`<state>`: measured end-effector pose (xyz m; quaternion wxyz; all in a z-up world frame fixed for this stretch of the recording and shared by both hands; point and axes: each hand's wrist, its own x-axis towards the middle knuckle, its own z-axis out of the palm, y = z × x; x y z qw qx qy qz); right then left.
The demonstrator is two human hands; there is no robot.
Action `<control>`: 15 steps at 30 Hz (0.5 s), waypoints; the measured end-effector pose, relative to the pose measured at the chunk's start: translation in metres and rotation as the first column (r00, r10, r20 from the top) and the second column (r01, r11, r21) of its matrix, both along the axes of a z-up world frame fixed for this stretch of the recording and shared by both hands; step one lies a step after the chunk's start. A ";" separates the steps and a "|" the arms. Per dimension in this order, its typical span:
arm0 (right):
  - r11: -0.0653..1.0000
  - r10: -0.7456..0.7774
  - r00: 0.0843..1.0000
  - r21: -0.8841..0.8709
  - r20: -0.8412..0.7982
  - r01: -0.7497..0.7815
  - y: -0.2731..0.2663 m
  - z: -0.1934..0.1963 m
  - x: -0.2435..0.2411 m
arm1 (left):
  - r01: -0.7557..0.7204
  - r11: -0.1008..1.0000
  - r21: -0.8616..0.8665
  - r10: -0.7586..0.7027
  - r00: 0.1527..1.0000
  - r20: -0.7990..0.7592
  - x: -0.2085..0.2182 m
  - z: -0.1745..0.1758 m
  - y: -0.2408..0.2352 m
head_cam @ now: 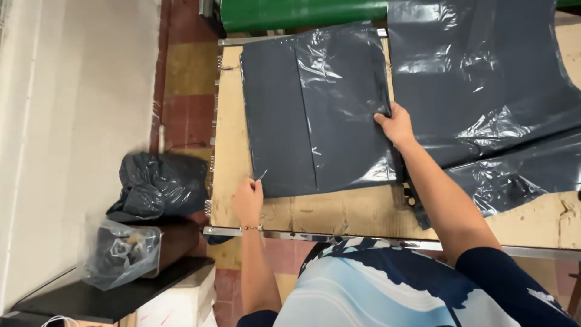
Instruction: Folding and stacking plastic bags into a crate at a production line
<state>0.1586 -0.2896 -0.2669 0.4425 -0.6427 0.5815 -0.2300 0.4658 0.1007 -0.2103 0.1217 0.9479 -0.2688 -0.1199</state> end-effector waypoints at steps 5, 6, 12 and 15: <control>0.977 -0.015 0.947 -0.204 -0.321 -0.054 0.008 0.040 0.011 | 0.002 0.996 0.091 -0.020 0.980 0.199 -0.029 0.053 -0.061; 0.970 -0.028 0.953 -0.238 -0.302 -0.047 0.002 0.046 0.015 | 0.198 0.978 -0.072 -0.171 0.946 0.275 -0.034 0.049 -0.084; 0.993 -0.095 0.986 0.057 -0.139 0.104 -0.052 0.035 0.034 | 0.694 0.692 -0.198 -0.617 0.711 0.337 -0.084 0.040 -0.182; 0.962 -0.111 0.993 0.246 -0.047 0.119 -0.077 0.034 0.043 | 0.707 0.680 -0.192 -0.668 0.706 0.234 -0.090 0.027 -0.189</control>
